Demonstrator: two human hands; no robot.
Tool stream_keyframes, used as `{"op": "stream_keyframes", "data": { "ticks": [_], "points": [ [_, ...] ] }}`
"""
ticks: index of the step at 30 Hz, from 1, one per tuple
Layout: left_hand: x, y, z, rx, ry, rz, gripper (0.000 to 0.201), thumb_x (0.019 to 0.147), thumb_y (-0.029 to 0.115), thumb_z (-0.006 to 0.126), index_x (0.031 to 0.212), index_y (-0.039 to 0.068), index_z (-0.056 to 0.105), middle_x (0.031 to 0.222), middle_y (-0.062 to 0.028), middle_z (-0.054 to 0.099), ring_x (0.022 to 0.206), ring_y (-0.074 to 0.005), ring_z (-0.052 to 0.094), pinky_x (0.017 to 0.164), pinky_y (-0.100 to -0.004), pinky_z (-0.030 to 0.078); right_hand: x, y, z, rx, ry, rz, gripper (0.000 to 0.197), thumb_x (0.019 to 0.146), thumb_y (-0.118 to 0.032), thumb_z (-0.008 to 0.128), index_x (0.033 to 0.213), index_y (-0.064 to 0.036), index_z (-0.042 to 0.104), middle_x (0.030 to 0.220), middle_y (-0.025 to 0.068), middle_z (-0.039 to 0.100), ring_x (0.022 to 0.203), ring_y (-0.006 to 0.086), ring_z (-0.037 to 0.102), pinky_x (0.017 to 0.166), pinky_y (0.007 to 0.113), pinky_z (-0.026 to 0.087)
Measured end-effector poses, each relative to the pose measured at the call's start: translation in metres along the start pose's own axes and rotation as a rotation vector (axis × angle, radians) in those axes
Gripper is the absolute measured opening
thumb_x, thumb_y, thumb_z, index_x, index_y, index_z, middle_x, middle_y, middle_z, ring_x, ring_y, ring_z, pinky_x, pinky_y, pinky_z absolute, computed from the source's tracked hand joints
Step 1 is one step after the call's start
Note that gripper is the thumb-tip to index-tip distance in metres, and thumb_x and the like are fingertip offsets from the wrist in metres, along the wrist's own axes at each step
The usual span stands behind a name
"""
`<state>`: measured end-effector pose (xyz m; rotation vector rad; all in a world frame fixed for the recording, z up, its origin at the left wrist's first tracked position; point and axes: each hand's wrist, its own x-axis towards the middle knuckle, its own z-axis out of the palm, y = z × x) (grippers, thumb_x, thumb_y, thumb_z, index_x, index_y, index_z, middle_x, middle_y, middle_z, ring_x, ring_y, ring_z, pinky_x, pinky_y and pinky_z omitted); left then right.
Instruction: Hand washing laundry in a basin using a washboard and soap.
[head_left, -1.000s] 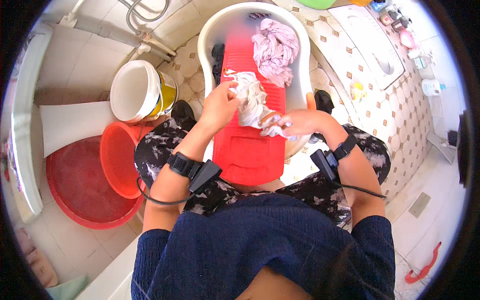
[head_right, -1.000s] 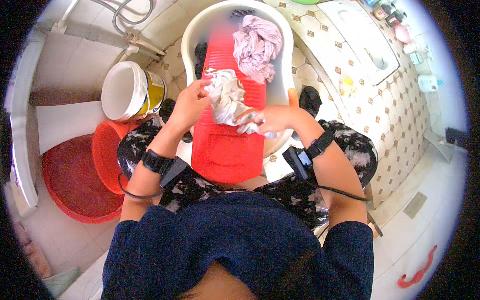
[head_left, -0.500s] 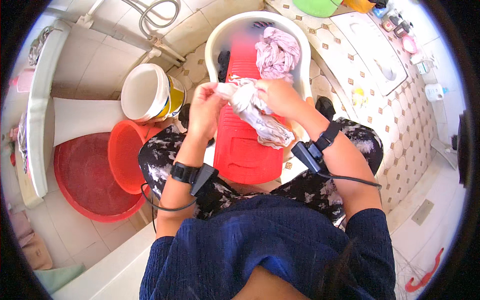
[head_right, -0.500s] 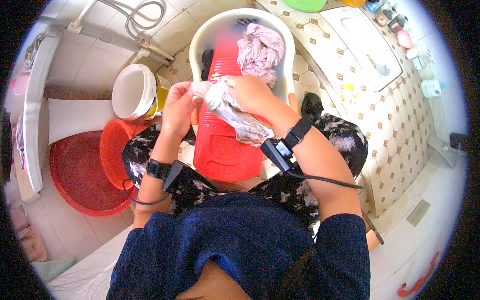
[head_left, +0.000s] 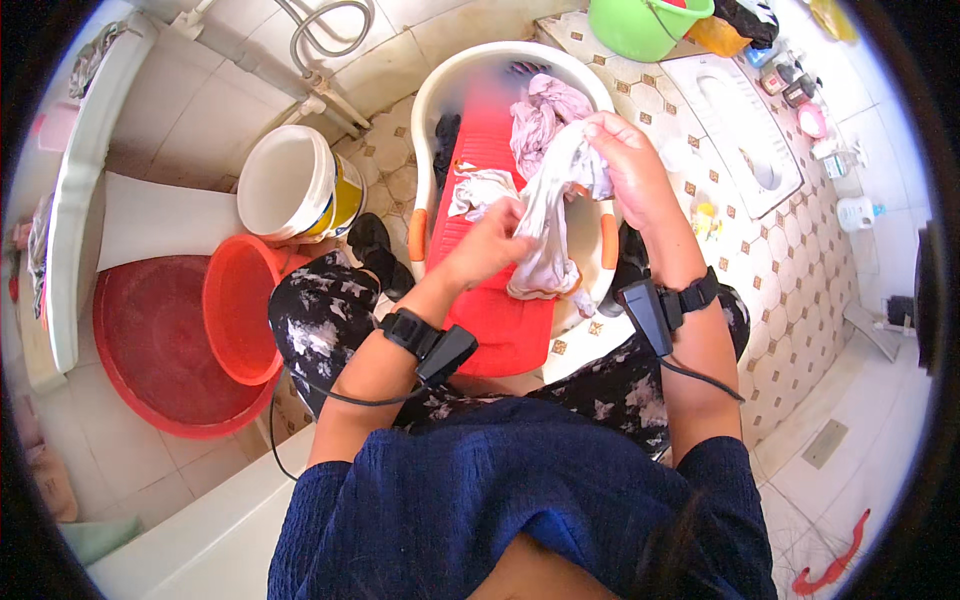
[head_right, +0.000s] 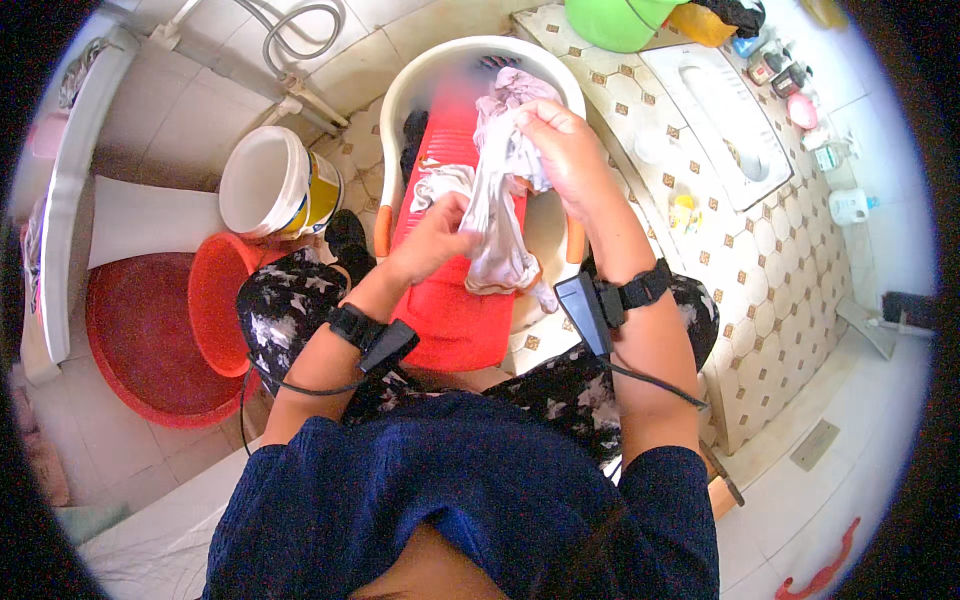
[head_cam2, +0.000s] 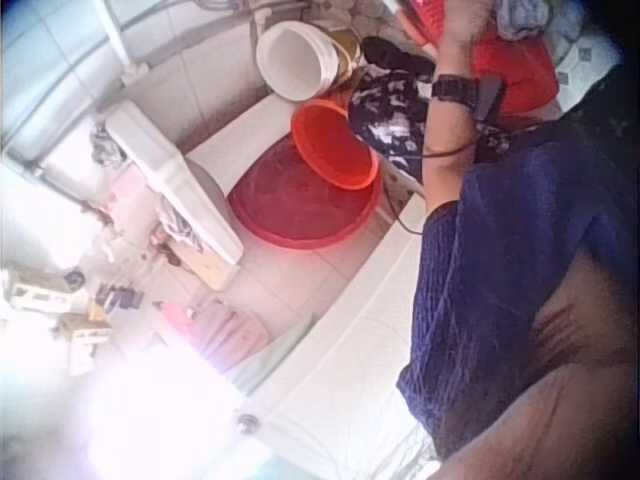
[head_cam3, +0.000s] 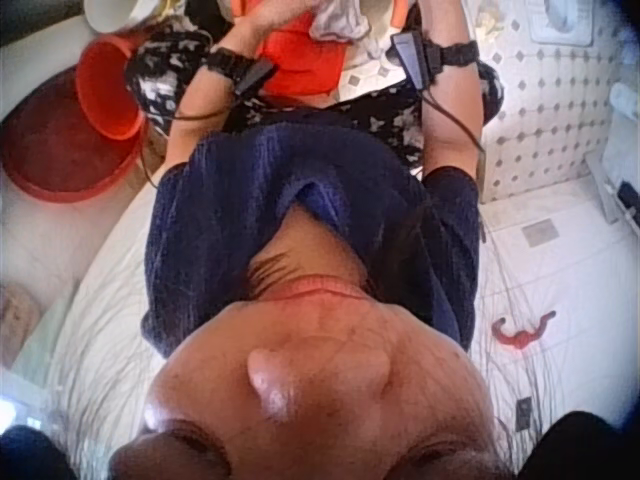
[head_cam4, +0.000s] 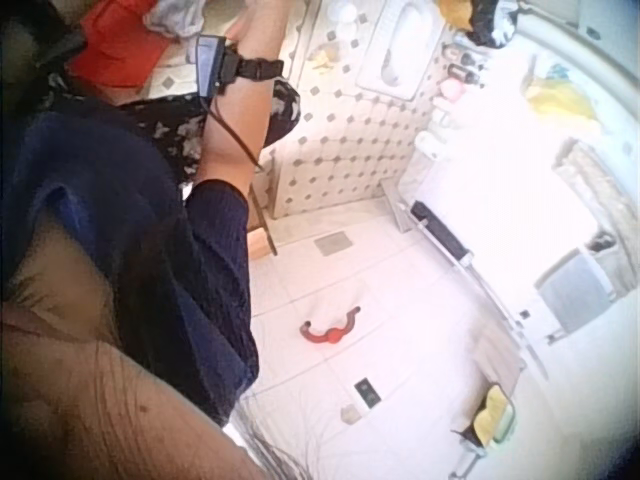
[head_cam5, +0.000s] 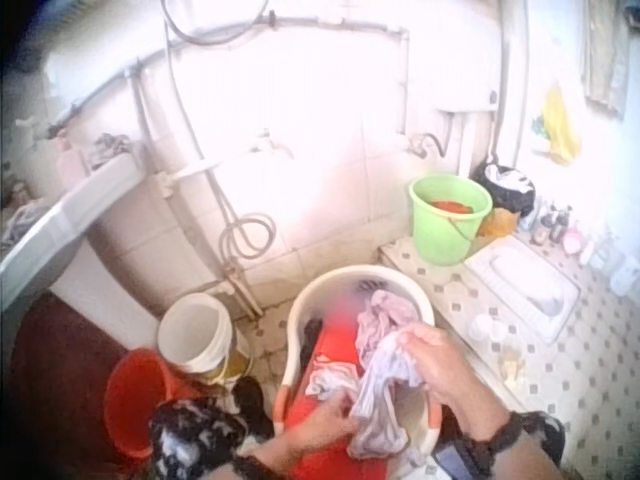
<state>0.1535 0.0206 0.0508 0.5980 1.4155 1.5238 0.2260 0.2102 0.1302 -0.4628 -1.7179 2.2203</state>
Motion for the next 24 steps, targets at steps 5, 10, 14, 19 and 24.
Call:
{"op": "stream_keyframes", "data": {
  "ticks": [5, 10, 14, 19, 24],
  "points": [
    [-0.021, 0.023, 0.000, 0.460, -0.218, -0.231, 0.035, 0.074, 0.004, 0.058, 0.108, -0.001, 0.053, 0.097, -0.0072, 0.059, 0.088, -0.0130, 0.055, 0.077, -0.0279, 0.044, 0.003, -0.013, -0.021, 0.172, 0.225, -0.166, 0.015, 0.089, -0.017, 0.046, 0.091, -0.0050, 0.055, 0.079, 0.0025, 0.059, 0.067, 0.0088, 0.056, 0.058, 0.024, 0.045],
    [-0.040, -0.008, -0.066, 0.660, 0.389, 0.083, 0.020, 0.079, 0.007, 0.053, 0.097, 0.000, 0.059, 0.087, -0.0066, 0.061, 0.077, -0.0136, 0.056, 0.069, -0.0268, 0.045, -0.007, -0.012, -0.010, 0.213, 0.187, -0.210, 0.015, 0.090, -0.016, 0.043, 0.094, -0.0048, 0.052, 0.082, 0.0013, 0.057, 0.072, 0.0082, 0.053, 0.066, 0.024, 0.044],
    [-0.069, 0.049, -0.070, 0.026, 0.538, 0.018, 0.016, 0.084, 0.010, 0.044, 0.092, 0.003, 0.055, 0.082, -0.0013, 0.054, 0.070, -0.0090, 0.052, 0.063, -0.0226, 0.043, -0.036, 0.002, -0.009, -0.315, -0.157, 0.070, 0.015, 0.089, -0.015, 0.043, 0.096, -0.0078, 0.054, 0.080, 0.0001, 0.056, 0.068, 0.0065, 0.051, 0.053, 0.023, 0.042],
    [-0.075, 0.032, -0.071, -0.133, 0.597, 0.112, 0.014, 0.083, 0.011, 0.042, 0.086, 0.005, 0.054, 0.077, -0.0005, 0.053, 0.070, -0.0067, 0.051, 0.062, -0.0213, 0.041, -0.064, 0.084, 0.005, -0.858, -0.914, 0.147, 0.021, 0.082, -0.022, 0.045, 0.084, -0.0045, 0.058, 0.081, 0.0161, 0.060, 0.076, 0.0295, 0.058, 0.070, 0.038, 0.044],
    [-0.074, 0.027, -0.068, 0.161, 0.408, -0.209, 0.016, 0.078, 0.015, 0.045, 0.084, 0.005, 0.056, 0.072, -0.0002, 0.054, 0.067, -0.0088, 0.051, 0.060, -0.0243, 0.042, -0.030, 0.104, 0.010, -1.070, -0.564, 0.220, 0.023, 0.077, -0.027, 0.052, 0.078, -0.0050, 0.060, 0.084, 0.0159, 0.061, 0.080, 0.0309, 0.058, 0.071, 0.039, 0.045]
  ]
}}
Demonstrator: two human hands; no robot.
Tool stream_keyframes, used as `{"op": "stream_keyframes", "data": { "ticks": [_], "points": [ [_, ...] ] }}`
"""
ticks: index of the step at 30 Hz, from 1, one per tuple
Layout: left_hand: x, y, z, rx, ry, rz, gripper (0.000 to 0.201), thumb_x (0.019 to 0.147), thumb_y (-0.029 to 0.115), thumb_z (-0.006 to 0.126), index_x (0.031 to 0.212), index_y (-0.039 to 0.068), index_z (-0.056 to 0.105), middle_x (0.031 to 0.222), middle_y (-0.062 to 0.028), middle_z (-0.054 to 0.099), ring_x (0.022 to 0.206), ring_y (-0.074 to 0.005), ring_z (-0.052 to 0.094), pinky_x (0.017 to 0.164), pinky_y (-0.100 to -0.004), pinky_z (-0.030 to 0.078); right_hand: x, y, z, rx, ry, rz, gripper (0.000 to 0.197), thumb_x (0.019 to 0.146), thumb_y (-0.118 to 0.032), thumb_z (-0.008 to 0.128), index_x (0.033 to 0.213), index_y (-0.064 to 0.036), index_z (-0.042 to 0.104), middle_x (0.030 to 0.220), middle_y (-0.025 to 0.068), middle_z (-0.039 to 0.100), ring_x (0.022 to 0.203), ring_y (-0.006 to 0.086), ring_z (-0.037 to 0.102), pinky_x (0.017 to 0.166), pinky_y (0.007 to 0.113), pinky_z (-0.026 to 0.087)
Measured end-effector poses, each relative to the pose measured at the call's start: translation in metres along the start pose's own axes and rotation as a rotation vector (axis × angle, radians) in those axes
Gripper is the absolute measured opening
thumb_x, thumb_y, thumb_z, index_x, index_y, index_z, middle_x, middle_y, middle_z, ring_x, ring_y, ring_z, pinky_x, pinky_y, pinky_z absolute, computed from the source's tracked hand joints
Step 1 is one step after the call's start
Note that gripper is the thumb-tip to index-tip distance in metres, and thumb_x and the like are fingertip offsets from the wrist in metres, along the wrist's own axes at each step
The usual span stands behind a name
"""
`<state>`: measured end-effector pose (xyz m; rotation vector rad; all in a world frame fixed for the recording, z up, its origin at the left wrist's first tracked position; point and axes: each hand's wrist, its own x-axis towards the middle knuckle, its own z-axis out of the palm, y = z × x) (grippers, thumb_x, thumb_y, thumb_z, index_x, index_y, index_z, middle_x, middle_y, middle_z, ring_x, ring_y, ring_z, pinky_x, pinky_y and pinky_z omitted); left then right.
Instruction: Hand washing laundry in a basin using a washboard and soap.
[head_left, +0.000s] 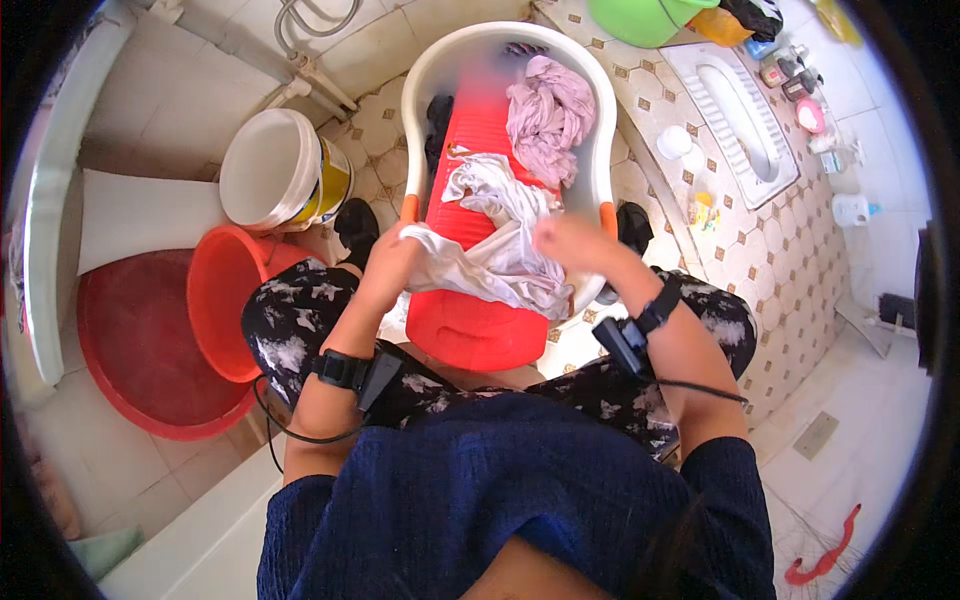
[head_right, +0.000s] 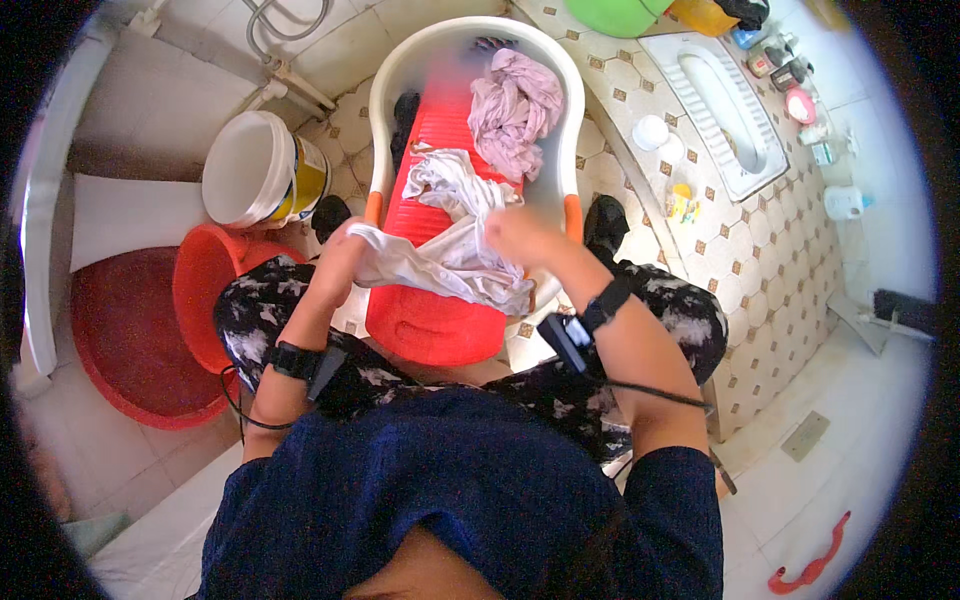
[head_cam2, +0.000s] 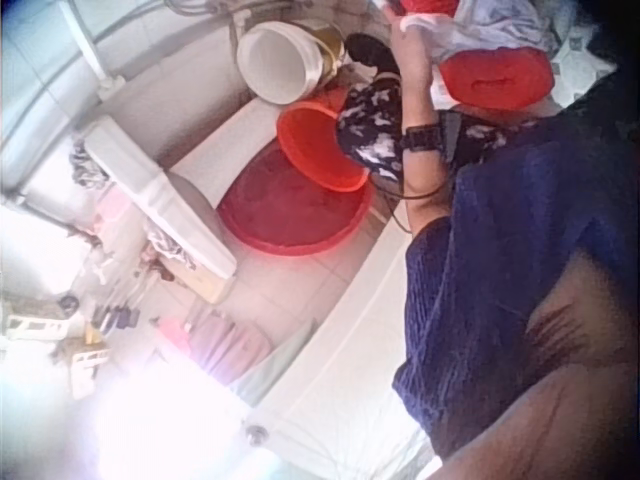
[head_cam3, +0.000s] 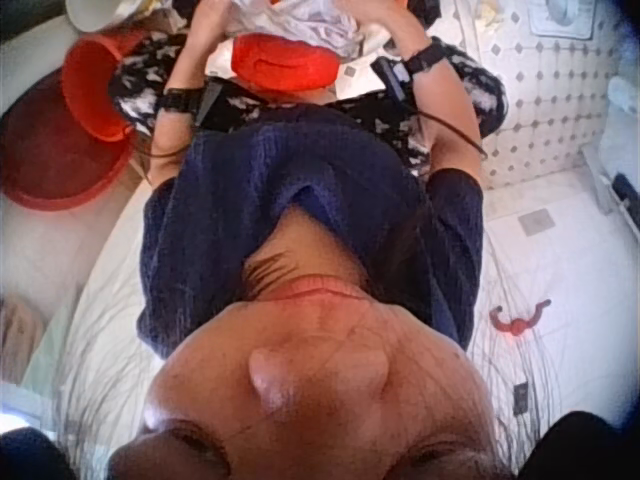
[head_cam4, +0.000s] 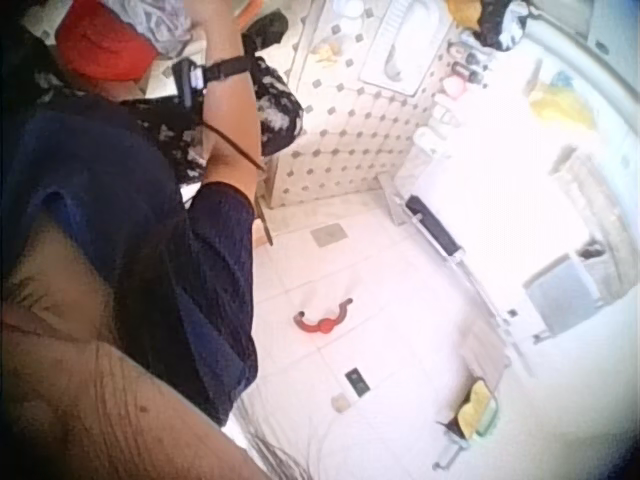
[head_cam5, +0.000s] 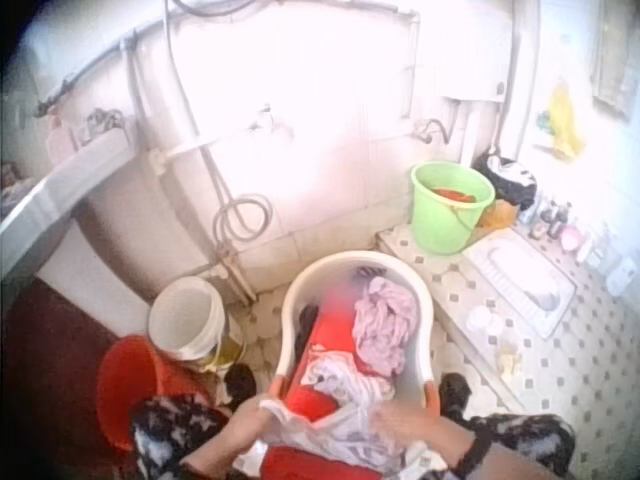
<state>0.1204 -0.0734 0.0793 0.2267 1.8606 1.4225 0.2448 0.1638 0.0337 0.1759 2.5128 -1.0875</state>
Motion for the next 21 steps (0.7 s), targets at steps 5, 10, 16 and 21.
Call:
{"op": "stream_keyframes", "data": {
  "ticks": [5, 10, 16, 21],
  "points": [
    [0.004, -0.032, 0.004, 0.617, -0.417, 0.254, 0.022, 0.075, 0.015, 0.049, 0.090, 0.002, 0.059, 0.074, -0.0101, 0.060, 0.064, -0.0193, 0.058, 0.062, -0.0299, 0.046, 0.063, -0.014, -0.017, -0.057, 0.477, 0.116, 0.039, 0.074, -0.038, 0.060, 0.087, -0.0013, 0.058, 0.088, 0.0191, 0.060, 0.083, 0.0341, 0.058, 0.073, 0.040, 0.045],
    [0.006, -0.018, -0.015, 0.741, -0.616, 0.099, 0.021, 0.076, 0.017, 0.050, 0.087, 0.002, 0.060, 0.068, -0.0104, 0.059, 0.064, -0.0163, 0.057, 0.060, -0.0284, 0.045, 0.112, 0.000, 0.009, -0.220, 0.390, 0.283, 0.031, 0.075, -0.028, 0.061, 0.089, 0.0000, 0.056, 0.085, 0.0179, 0.061, 0.084, 0.0300, 0.059, 0.074, 0.039, 0.046],
    [-0.008, 0.007, -0.069, 0.502, -0.846, -0.193, 0.030, 0.074, 0.017, 0.053, 0.100, 0.005, 0.062, 0.084, -0.0059, 0.064, 0.072, -0.0139, 0.058, 0.065, -0.0254, 0.045, 0.148, -0.007, -0.063, 1.372, 0.427, -0.143, 0.021, 0.084, -0.002, 0.044, 0.103, -0.0051, 0.050, 0.100, 0.0083, 0.058, 0.093, 0.0225, 0.057, 0.080, 0.033, 0.045],
    [-0.004, 0.004, -0.061, 0.547, -1.001, -0.226, 0.033, 0.073, 0.017, 0.053, 0.102, 0.002, 0.060, 0.092, -0.0097, 0.063, 0.084, -0.0151, 0.058, 0.074, -0.0266, 0.044, 0.125, -0.027, -0.100, 1.610, 0.354, -0.342, 0.033, 0.087, -0.011, 0.045, 0.120, -0.0082, 0.037, 0.112, 0.0111, 0.051, 0.099, 0.0221, 0.053, 0.084, 0.038, 0.042]
  ]
}}
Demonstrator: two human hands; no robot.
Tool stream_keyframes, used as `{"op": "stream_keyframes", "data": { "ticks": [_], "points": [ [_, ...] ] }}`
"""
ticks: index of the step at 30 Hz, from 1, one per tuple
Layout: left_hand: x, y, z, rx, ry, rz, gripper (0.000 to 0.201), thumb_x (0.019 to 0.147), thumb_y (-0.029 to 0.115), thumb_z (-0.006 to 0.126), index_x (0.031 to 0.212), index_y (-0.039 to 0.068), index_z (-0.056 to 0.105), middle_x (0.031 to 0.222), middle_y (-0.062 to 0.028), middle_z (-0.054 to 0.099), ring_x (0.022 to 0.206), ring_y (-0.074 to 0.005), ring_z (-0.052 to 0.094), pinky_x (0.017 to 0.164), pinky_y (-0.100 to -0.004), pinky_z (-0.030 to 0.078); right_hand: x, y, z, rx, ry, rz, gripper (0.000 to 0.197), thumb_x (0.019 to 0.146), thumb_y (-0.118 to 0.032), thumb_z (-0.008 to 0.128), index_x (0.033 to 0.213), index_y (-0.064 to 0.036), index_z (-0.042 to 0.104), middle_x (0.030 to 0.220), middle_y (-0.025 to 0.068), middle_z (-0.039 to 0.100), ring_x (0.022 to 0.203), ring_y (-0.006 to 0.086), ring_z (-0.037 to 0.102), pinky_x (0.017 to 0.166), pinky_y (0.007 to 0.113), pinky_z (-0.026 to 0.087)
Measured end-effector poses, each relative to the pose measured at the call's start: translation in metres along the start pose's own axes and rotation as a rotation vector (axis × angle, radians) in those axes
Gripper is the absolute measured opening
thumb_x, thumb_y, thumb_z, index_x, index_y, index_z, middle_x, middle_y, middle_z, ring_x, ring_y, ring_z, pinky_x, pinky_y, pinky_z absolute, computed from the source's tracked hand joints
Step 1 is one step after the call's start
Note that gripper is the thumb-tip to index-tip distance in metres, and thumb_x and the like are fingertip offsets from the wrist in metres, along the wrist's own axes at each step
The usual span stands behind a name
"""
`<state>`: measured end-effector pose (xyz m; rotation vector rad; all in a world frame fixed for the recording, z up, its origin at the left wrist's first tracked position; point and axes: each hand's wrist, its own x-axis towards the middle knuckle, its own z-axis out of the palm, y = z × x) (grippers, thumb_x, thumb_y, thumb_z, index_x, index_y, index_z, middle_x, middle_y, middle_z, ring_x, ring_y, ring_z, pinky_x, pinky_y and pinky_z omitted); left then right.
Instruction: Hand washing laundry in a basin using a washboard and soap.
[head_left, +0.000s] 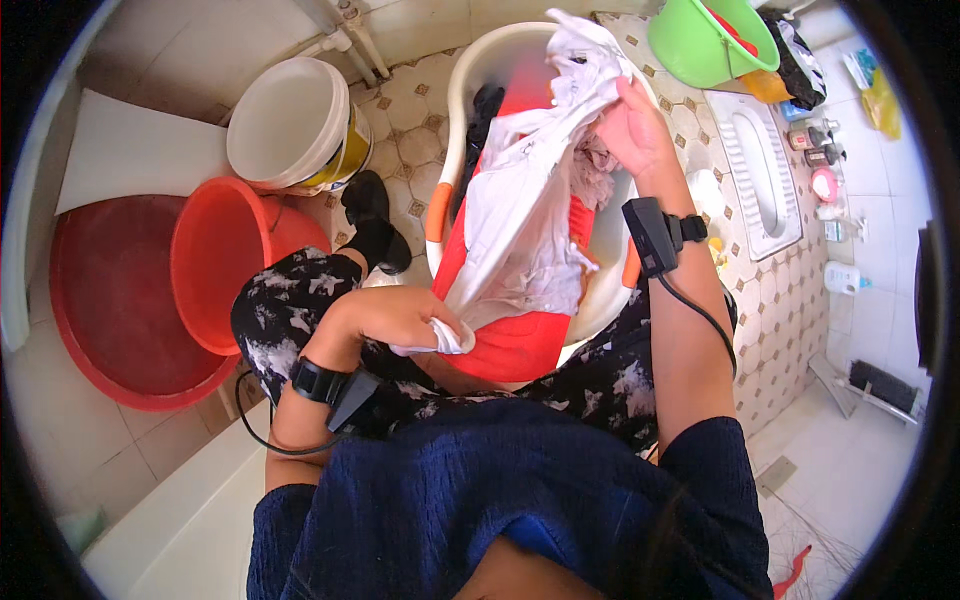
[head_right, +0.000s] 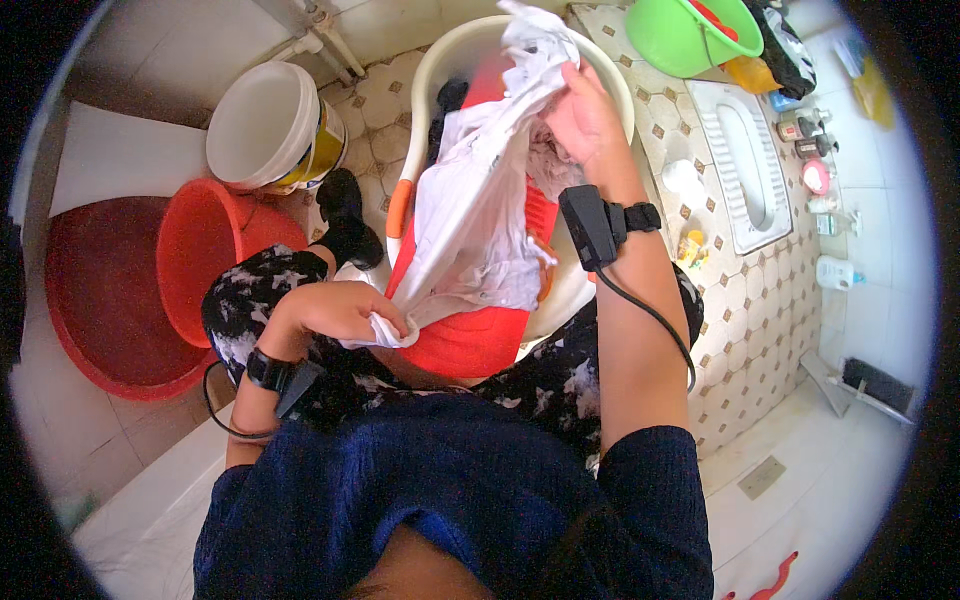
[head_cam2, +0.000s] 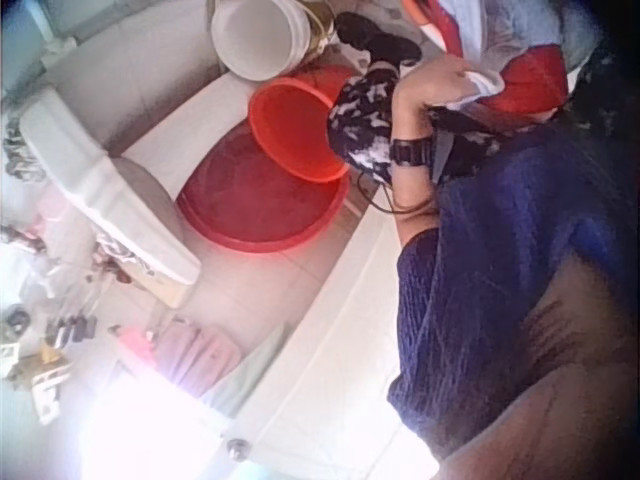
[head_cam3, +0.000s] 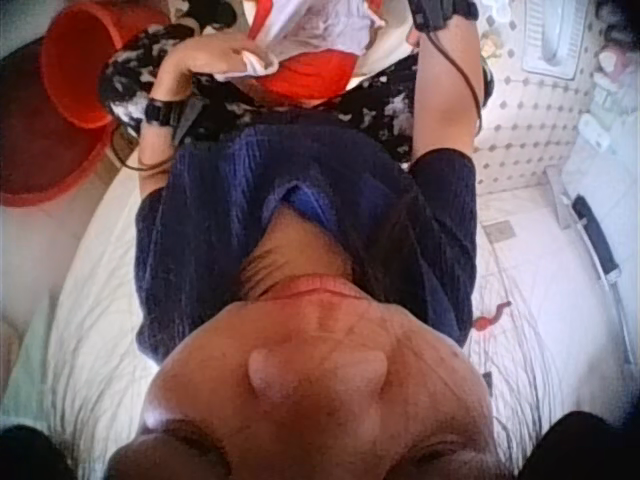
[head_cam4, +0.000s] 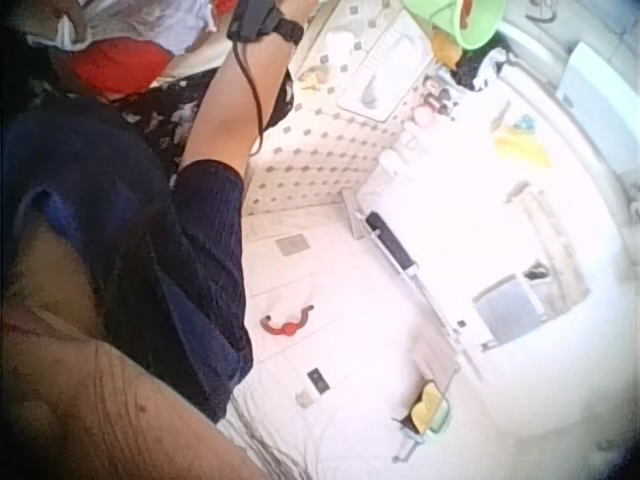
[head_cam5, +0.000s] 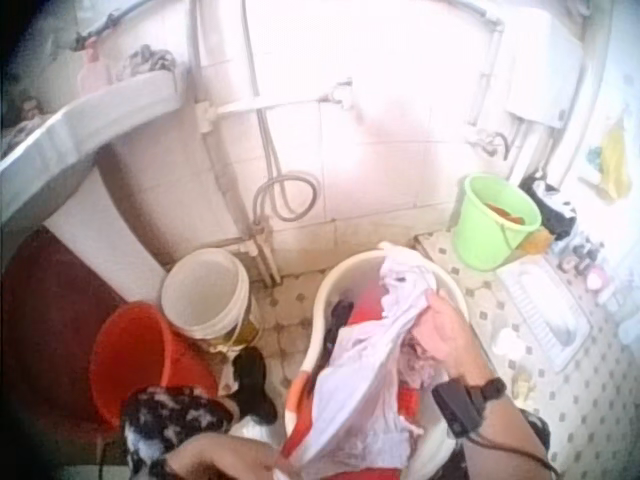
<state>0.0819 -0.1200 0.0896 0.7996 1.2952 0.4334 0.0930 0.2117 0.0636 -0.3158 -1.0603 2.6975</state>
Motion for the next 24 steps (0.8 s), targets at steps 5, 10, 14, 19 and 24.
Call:
{"op": "stream_keyframes", "data": {
  "ticks": [5, 10, 14, 19, 24],
  "points": [
    [0.043, -0.009, 0.013, 0.177, 0.048, 0.284, 0.036, 0.065, 0.011, 0.057, 0.099, 0.000, 0.055, 0.092, -0.0128, 0.060, 0.087, -0.0248, 0.057, 0.075, -0.0305, 0.044, -0.022, 0.031, -0.039, -1.151, 0.391, 0.296, 0.032, 0.079, -0.021, 0.054, 0.105, -0.0016, 0.053, 0.097, 0.0134, 0.058, 0.086, 0.0268, 0.056, 0.077, 0.034, 0.043],
    [0.071, 0.023, -0.001, 0.512, -0.097, -0.023, 0.045, 0.057, 0.009, 0.062, 0.100, -0.001, 0.054, 0.096, -0.0171, 0.056, 0.091, -0.0319, 0.055, 0.075, -0.0364, 0.045, -0.065, 0.090, -0.056, -1.706, 0.094, 0.335, 0.034, 0.072, -0.017, 0.061, 0.102, -0.0030, 0.055, 0.087, 0.0158, 0.060, 0.083, 0.0268, 0.058, 0.072, 0.036, 0.044],
    [0.087, 0.032, -0.035, 0.716, 0.496, 0.007, 0.050, 0.061, 0.014, 0.065, 0.109, 0.006, 0.052, 0.099, -0.0189, 0.054, 0.089, -0.0335, 0.055, 0.076, -0.0415, 0.045, -0.101, 0.112, -0.017, -1.807, 0.377, 0.225, 0.039, 0.071, -0.010, 0.058, 0.109, -0.0053, 0.051, 0.097, 0.0205, 0.058, 0.092, 0.0321, 0.056, 0.079, 0.038, 0.043],
    [0.128, 0.003, -0.046, 0.719, 0.959, -0.133, 0.026, 0.072, 0.012, 0.053, 0.097, 0.007, 0.056, 0.091, -0.0170, 0.058, 0.086, -0.0341, 0.056, 0.072, -0.0424, 0.045, -0.115, 0.075, -0.016, -1.663, 0.014, 0.212, 0.030, 0.073, -0.010, 0.048, 0.102, -0.0058, 0.055, 0.090, 0.0205, 0.059, 0.085, 0.0368, 0.056, 0.076, 0.043, 0.044],
    [0.102, 0.003, -0.039, 0.701, 1.006, -0.107, 0.011, 0.071, 0.008, 0.051, 0.078, 0.003, 0.058, 0.077, -0.0177, 0.058, 0.080, -0.0330, 0.057, 0.068, -0.0406, 0.046, -0.140, 0.064, -0.041, -1.652, 0.088, 0.452, 0.024, 0.072, -0.012, 0.050, 0.094, -0.0044, 0.058, 0.084, 0.0196, 0.061, 0.081, 0.0336, 0.059, 0.072, 0.041, 0.045]
  ]
}}
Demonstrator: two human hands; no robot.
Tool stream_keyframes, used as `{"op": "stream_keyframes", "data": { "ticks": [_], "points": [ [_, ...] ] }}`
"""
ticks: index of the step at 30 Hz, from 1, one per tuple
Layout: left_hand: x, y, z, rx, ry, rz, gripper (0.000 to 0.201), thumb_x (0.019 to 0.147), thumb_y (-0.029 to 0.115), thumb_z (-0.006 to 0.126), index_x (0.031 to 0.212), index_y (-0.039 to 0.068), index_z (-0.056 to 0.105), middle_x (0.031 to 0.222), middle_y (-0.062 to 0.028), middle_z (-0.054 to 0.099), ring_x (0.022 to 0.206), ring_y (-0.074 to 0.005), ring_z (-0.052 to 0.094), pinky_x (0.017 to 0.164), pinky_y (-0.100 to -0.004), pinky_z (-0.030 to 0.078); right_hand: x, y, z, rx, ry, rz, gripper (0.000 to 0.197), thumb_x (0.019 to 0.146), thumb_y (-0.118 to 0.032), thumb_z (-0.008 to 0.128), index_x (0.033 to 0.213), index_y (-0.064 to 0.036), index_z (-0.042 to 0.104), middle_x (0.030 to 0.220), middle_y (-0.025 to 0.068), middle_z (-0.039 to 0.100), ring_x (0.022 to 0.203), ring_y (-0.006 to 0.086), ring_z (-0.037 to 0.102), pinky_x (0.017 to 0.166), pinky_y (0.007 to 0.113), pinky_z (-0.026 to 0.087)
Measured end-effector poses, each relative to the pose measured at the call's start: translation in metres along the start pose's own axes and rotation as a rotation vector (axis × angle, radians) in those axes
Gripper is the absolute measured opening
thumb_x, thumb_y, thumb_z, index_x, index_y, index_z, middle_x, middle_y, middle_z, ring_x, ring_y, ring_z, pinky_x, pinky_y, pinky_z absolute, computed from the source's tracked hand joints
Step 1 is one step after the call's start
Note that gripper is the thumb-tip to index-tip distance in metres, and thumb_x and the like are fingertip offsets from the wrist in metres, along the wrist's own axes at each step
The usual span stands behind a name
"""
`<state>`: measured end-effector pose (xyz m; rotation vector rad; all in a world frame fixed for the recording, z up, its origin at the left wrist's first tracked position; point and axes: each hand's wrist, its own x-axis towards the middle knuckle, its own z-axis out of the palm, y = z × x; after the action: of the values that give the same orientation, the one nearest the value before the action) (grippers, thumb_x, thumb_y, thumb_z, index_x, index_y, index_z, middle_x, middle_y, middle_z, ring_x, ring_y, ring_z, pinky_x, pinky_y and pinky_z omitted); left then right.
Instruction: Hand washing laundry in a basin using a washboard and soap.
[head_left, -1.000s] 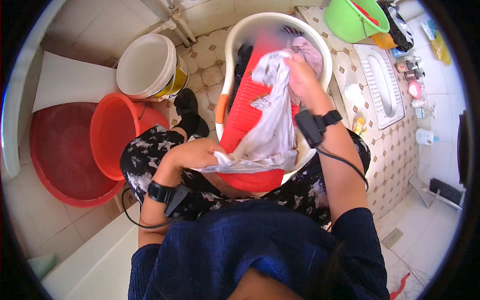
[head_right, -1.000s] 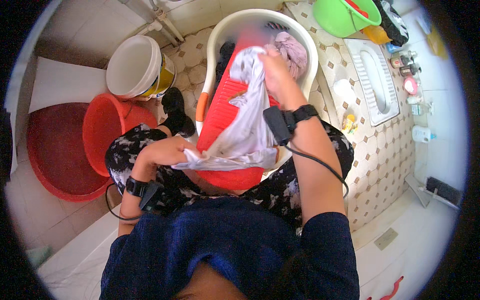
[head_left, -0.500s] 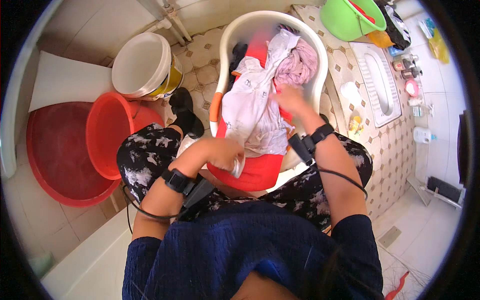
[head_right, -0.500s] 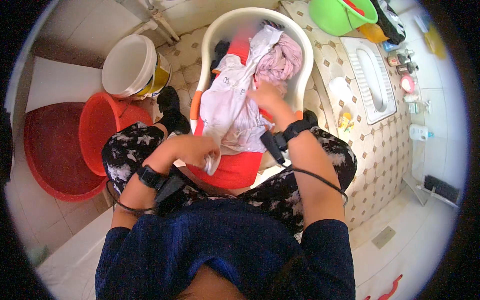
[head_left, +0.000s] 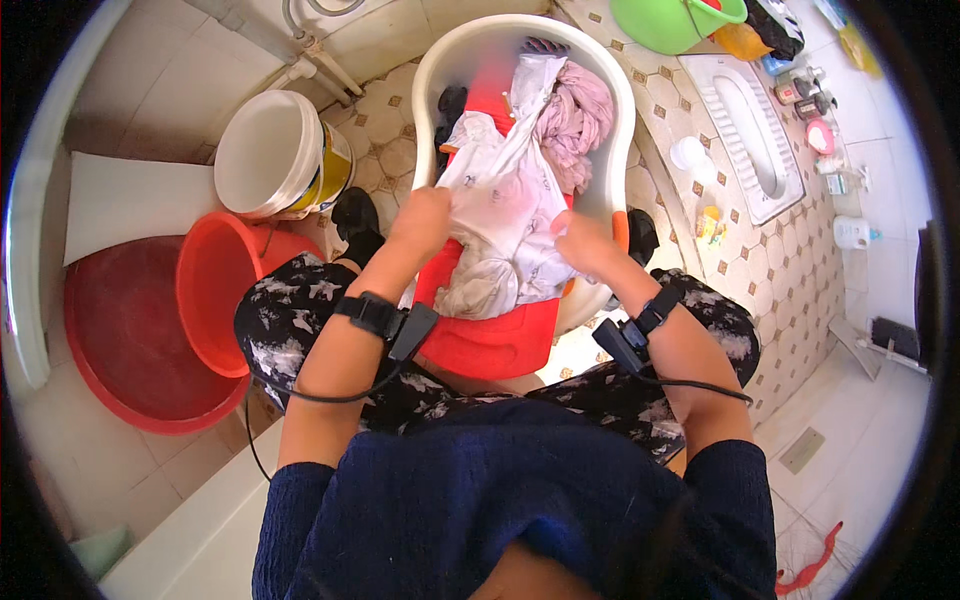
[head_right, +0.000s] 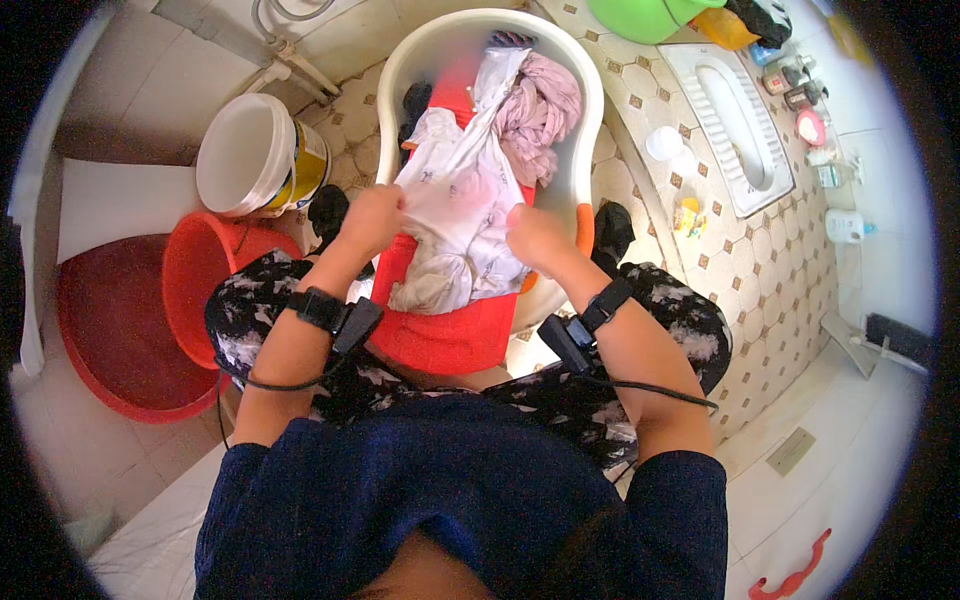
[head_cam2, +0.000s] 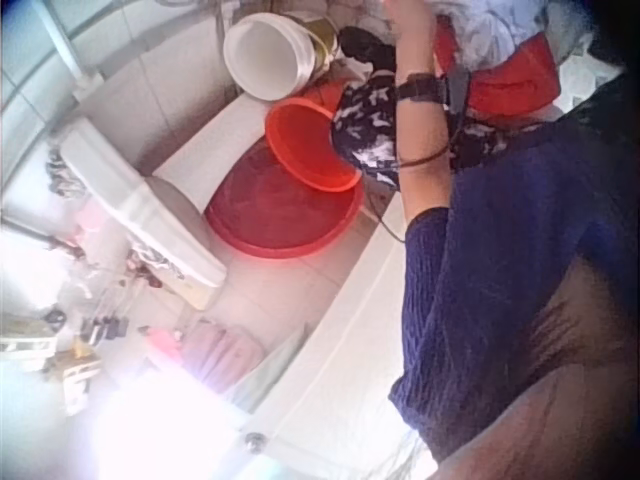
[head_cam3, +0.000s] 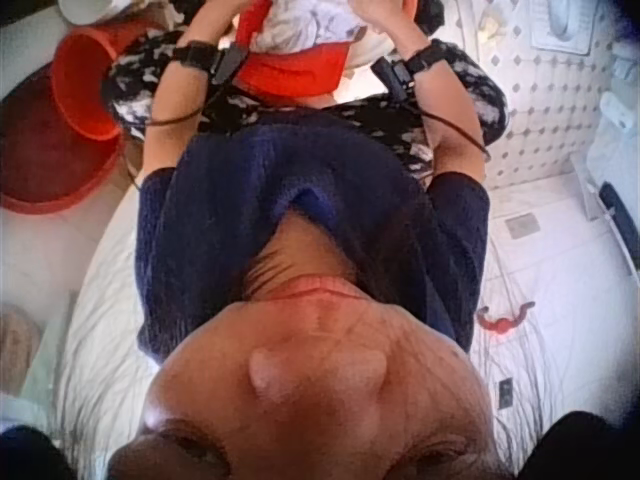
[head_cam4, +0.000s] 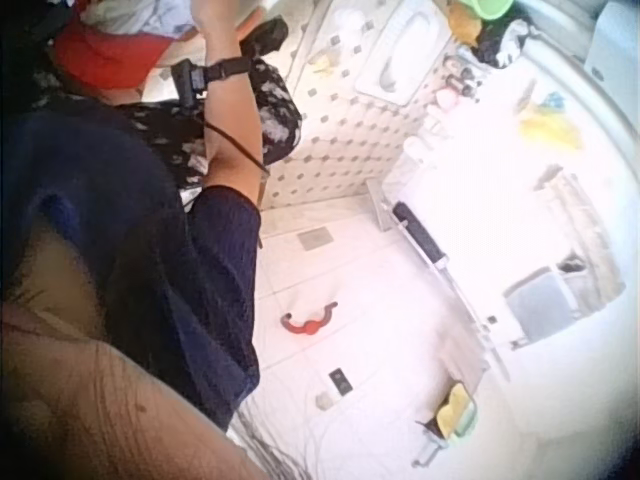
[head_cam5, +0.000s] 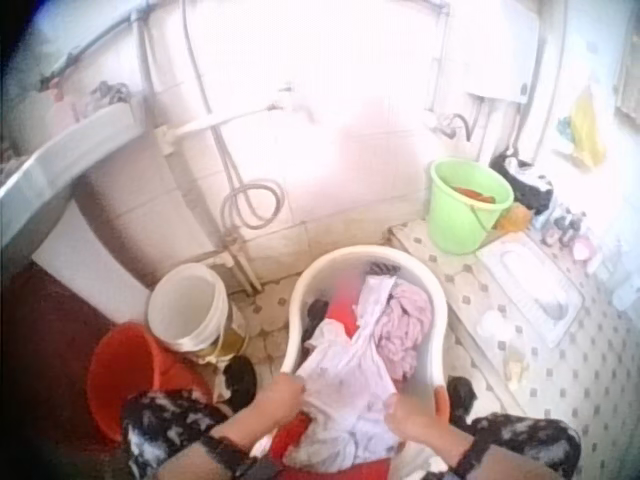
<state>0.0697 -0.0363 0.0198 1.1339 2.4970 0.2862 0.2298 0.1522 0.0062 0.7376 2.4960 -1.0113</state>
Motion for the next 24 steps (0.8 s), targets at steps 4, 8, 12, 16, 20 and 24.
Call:
{"op": "stream_keyframes", "data": {
  "ticks": [4, 8, 12, 16, 20, 24],
  "points": [
    [-0.019, 0.020, -0.055, -0.041, 0.412, -0.058, 0.005, 0.068, 0.006, 0.052, 0.070, 0.003, 0.055, 0.074, -0.0172, 0.056, 0.072, -0.0346, 0.055, 0.062, -0.0409, 0.044, -0.016, 0.008, 0.015, 0.078, 0.038, -0.065, 0.025, 0.073, -0.015, 0.052, 0.094, -0.0034, 0.058, 0.081, 0.0183, 0.061, 0.078, 0.0309, 0.060, 0.069, 0.039, 0.047],
    [-0.055, 0.036, -0.085, -0.232, 0.326, -0.083, 0.007, 0.068, 0.008, 0.054, 0.068, 0.001, 0.054, 0.069, -0.0195, 0.055, 0.067, -0.0353, 0.054, 0.059, -0.0422, 0.042, -0.019, 0.007, -0.005, 0.324, -0.050, 0.037, 0.022, 0.074, -0.020, 0.054, 0.086, -0.0020, 0.058, 0.075, 0.0156, 0.060, 0.072, 0.0274, 0.060, 0.064, 0.035, 0.047],
    [-0.082, 0.036, -0.041, -0.285, -0.297, 0.061, 0.013, 0.070, 0.014, 0.052, 0.071, 0.002, 0.056, 0.071, -0.0184, 0.057, 0.070, -0.0342, 0.057, 0.064, -0.0392, 0.045, -0.043, -0.025, -0.041, -0.019, -0.627, -0.058, 0.031, 0.078, -0.029, 0.051, 0.077, 0.0005, 0.060, 0.071, 0.0162, 0.059, 0.070, 0.0262, 0.060, 0.064, 0.035, 0.046],
    [-0.064, 0.031, -0.016, -0.333, -0.294, 0.126, 0.015, 0.072, 0.014, 0.054, 0.081, 0.002, 0.058, 0.080, -0.0160, 0.059, 0.076, -0.0307, 0.057, 0.069, -0.0366, 0.045, -0.043, -0.005, -0.021, -0.268, -0.549, -0.274, 0.034, 0.080, -0.035, 0.047, 0.081, -0.0044, 0.062, 0.080, 0.0166, 0.061, 0.078, 0.0299, 0.060, 0.069, 0.040, 0.046],
    [-0.021, 0.012, -0.002, -0.251, 0.172, 0.084, 0.025, 0.070, 0.009, 0.060, 0.094, 0.001, 0.056, 0.094, -0.0176, 0.054, 0.091, -0.0326, 0.053, 0.080, -0.0371, 0.042, -0.021, -0.012, -0.032, -0.163, -0.132, -0.194, 0.031, 0.078, -0.035, 0.049, 0.086, -0.0080, 0.063, 0.086, 0.0142, 0.062, 0.080, 0.0305, 0.059, 0.071, 0.040, 0.046],
    [0.007, 0.003, 0.028, -0.245, 0.221, -0.145, 0.025, 0.072, 0.008, 0.057, 0.095, 0.001, 0.054, 0.092, -0.0165, 0.058, 0.086, -0.0355, 0.055, 0.078, -0.0392, 0.044, 0.022, 0.001, -0.039, -0.011, -0.045, -0.262, 0.028, 0.077, -0.031, 0.053, 0.078, -0.0046, 0.063, 0.083, 0.0166, 0.062, 0.079, 0.0320, 0.059, 0.070, 0.041, 0.046]
  ]
}}
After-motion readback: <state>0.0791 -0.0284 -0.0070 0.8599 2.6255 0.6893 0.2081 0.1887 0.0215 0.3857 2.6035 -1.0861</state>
